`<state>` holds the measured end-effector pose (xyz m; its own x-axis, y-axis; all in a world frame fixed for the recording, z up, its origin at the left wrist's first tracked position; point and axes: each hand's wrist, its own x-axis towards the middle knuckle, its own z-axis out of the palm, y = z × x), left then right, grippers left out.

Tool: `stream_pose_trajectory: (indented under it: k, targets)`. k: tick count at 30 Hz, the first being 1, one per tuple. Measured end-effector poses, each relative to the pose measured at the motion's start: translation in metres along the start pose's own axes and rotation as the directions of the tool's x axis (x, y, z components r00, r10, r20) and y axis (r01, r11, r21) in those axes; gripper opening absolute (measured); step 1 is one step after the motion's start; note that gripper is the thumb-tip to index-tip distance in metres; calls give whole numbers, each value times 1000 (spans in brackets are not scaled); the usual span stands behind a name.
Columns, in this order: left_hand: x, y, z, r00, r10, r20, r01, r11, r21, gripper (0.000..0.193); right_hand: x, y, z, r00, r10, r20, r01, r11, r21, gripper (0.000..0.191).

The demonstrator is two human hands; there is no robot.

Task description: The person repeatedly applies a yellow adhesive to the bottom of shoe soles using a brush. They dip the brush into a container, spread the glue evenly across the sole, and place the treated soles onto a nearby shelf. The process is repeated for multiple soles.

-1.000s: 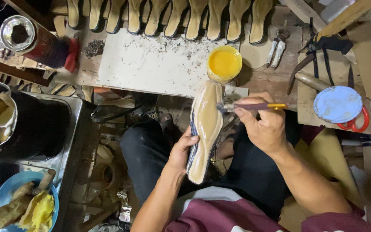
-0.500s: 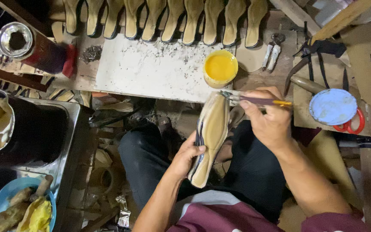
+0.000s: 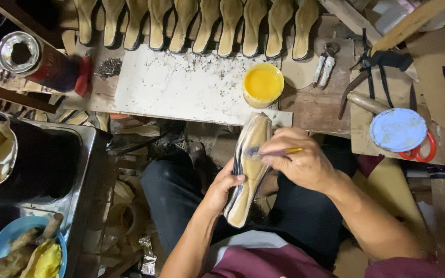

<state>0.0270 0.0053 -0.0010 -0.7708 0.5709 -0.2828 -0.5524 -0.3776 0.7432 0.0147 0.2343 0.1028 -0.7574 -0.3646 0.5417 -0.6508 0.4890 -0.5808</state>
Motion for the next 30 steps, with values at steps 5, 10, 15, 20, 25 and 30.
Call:
stream_pose_trajectory:
  k: [5,10,15,20,25,30]
  targets:
    - [-3,-2,-1,998,-43,55,53,977,-204,80,-8,12,-11,912,385,-139,-360,916,176,14]
    - [-1,-4,-8,997,-13,78,41,929,-367,80,-18,13,1,940,264,-215,-262,964,35,11]
    - [2,-4,-12,999,-37,-39,16,900,-436,83,-43,12,7,945,293,144,-324,891,319,12]
    - [3,8,-3,970,191,-152,-233,910,-342,80,-66,21,26,792,579,-194,-484,789,378,19]
    - [10,26,13,892,329,-310,-416,865,-281,77,-82,-1,66,752,640,-156,-533,731,426,31]
    - [19,27,28,827,416,-378,-515,830,-213,77,-85,-20,83,640,768,9,-549,450,705,58]
